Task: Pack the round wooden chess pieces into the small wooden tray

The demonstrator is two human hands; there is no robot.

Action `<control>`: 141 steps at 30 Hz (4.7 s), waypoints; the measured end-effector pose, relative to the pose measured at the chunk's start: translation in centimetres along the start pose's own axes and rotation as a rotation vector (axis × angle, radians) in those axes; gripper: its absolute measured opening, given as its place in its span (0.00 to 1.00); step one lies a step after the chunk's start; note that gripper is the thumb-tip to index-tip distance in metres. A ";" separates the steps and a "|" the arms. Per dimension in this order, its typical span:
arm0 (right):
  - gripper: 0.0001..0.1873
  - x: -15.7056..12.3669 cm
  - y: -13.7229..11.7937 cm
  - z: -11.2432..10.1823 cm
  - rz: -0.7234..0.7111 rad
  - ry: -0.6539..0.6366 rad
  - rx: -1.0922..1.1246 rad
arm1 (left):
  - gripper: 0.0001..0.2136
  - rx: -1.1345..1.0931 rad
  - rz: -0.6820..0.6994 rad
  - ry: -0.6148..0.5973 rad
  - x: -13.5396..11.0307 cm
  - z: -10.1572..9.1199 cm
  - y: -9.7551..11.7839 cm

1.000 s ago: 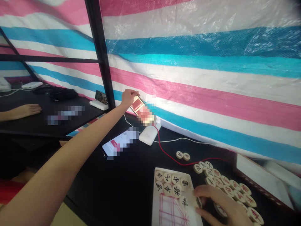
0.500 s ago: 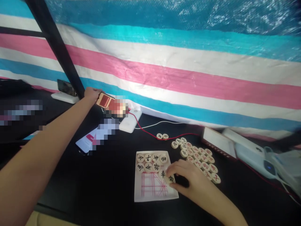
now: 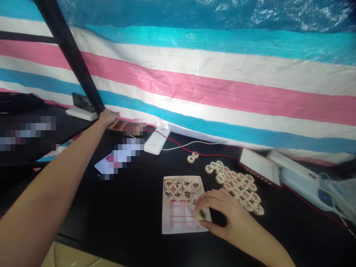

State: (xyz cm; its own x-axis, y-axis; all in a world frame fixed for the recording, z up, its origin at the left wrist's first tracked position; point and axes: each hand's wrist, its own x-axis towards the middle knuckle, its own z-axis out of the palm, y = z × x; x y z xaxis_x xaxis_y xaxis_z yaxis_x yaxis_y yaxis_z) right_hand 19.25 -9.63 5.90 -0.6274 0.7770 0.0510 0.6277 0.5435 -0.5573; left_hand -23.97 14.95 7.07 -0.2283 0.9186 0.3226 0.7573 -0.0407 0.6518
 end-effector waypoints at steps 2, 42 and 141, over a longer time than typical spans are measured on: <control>0.06 0.0 0.2 -0.2 0.032 0.023 0.004 | 0.14 0.072 0.021 0.092 -1.0 0.0 1.6; 0.01 2.7 -3.5 3.6 -0.253 0.021 0.060 | 0.21 -0.245 0.216 -0.732 -23.8 4.3 10.7; 0.09 -0.1 4.5 1.0 0.180 0.487 -0.530 | 0.24 -0.308 0.198 -0.817 -23.3 6.0 9.9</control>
State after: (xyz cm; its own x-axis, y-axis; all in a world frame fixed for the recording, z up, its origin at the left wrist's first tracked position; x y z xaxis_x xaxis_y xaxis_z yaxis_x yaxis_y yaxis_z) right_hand 21.67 -7.63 2.55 -0.2962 0.8544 0.4269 0.9169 0.3796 -0.1235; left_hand -7.53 -4.53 1.88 0.4854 0.8719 -0.0643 0.5117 -0.2237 0.8296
